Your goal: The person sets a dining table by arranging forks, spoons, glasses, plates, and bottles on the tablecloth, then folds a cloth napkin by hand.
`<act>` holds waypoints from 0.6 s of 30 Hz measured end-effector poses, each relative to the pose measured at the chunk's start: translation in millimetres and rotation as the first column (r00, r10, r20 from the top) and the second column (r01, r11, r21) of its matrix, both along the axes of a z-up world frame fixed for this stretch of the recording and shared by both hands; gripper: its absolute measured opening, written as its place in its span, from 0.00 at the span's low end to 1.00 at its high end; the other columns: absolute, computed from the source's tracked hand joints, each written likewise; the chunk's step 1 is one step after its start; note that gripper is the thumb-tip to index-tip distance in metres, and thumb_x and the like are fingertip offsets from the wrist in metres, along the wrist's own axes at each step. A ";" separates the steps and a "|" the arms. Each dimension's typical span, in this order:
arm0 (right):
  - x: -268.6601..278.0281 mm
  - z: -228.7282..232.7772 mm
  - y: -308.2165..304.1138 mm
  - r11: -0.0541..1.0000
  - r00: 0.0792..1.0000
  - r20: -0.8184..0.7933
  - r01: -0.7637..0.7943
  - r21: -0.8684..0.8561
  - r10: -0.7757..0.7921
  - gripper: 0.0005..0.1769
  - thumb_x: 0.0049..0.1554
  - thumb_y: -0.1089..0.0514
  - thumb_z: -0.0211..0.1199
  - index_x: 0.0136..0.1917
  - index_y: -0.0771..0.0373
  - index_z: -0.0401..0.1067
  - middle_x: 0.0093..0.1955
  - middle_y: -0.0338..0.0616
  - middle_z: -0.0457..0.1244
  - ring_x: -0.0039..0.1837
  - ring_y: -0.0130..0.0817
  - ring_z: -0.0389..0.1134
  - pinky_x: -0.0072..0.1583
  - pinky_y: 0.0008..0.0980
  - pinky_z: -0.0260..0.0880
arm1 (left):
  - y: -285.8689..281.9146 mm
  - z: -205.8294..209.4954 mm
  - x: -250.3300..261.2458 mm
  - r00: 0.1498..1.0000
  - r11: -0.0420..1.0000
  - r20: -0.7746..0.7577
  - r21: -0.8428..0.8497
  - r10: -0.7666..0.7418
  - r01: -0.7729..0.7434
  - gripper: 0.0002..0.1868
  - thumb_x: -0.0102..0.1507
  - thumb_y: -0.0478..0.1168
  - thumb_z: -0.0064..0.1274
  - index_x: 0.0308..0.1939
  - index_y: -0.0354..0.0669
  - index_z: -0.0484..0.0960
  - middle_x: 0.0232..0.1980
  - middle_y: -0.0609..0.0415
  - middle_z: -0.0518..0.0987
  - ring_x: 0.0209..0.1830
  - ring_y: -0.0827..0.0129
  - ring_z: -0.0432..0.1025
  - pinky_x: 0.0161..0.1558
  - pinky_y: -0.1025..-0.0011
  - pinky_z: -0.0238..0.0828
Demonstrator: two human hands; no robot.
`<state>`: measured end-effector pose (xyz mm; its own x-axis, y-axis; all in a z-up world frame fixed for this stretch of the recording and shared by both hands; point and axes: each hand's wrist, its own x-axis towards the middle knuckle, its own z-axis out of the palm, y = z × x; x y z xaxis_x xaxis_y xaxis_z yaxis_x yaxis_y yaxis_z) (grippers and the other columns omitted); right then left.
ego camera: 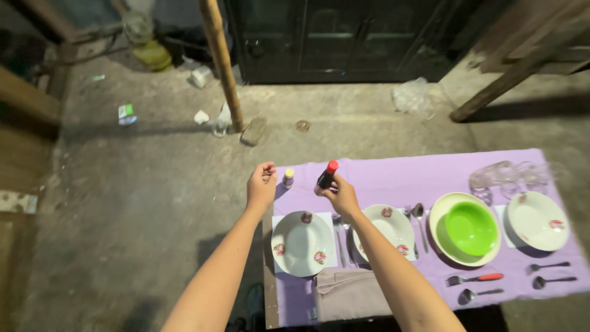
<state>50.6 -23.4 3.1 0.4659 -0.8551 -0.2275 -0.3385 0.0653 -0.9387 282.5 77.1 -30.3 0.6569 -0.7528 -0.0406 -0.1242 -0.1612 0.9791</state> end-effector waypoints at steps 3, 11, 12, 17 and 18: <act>8.0 -24.1 -4.1 0.999 0.999 -0.014 -0.028 0.041 0.029 0.16 0.54 0.71 0.67 0.56 0.68 0.73 0.51 0.44 0.71 0.59 0.34 0.73 0.60 0.31 0.74 | 12.4 -53.0 -1.8 0.998 0.996 -0.021 0.055 -0.063 0.064 0.22 0.60 0.31 0.56 0.59 0.38 0.77 0.53 0.50 0.81 0.49 0.67 0.78 0.49 0.71 0.77; 36.9 -92.0 -17.4 1.000 1.000 -0.027 -0.001 0.019 0.002 0.23 0.54 0.75 0.63 0.62 0.63 0.71 0.54 0.41 0.70 0.61 0.28 0.71 0.59 0.31 0.74 | -11.5 -80.0 -22.8 0.974 0.956 0.155 0.268 -0.165 0.119 0.33 0.50 0.32 0.68 0.59 0.46 0.78 0.57 0.51 0.80 0.53 0.57 0.77 0.54 0.64 0.74; 39.7 -97.5 -16.6 1.000 1.000 -0.008 0.007 0.030 -0.007 0.24 0.54 0.76 0.64 0.62 0.63 0.70 0.54 0.41 0.69 0.60 0.28 0.71 0.59 0.30 0.74 | -16.0 -83.1 -25.1 0.978 0.970 0.159 0.223 -0.138 0.100 0.31 0.50 0.31 0.68 0.58 0.46 0.79 0.57 0.51 0.80 0.54 0.56 0.77 0.54 0.64 0.74; 46.6 -116.4 -10.3 0.999 0.999 0.032 -0.023 0.024 0.022 0.28 0.55 0.79 0.58 0.67 0.62 0.68 0.53 0.43 0.69 0.54 0.29 0.72 0.58 0.29 0.74 | -21.3 -101.5 -26.9 0.984 0.991 0.153 0.112 -0.090 0.074 0.26 0.51 0.30 0.67 0.53 0.44 0.81 0.54 0.49 0.81 0.53 0.54 0.77 0.52 0.64 0.76; 47.2 -118.6 -10.2 1.000 0.999 0.027 -0.023 0.003 0.023 0.29 0.55 0.79 0.57 0.67 0.62 0.68 0.53 0.43 0.69 0.53 0.29 0.72 0.58 0.29 0.74 | -21.1 -102.7 -25.9 0.983 0.992 0.161 0.103 -0.091 0.075 0.26 0.51 0.29 0.67 0.53 0.44 0.81 0.54 0.49 0.81 0.53 0.54 0.77 0.52 0.64 0.75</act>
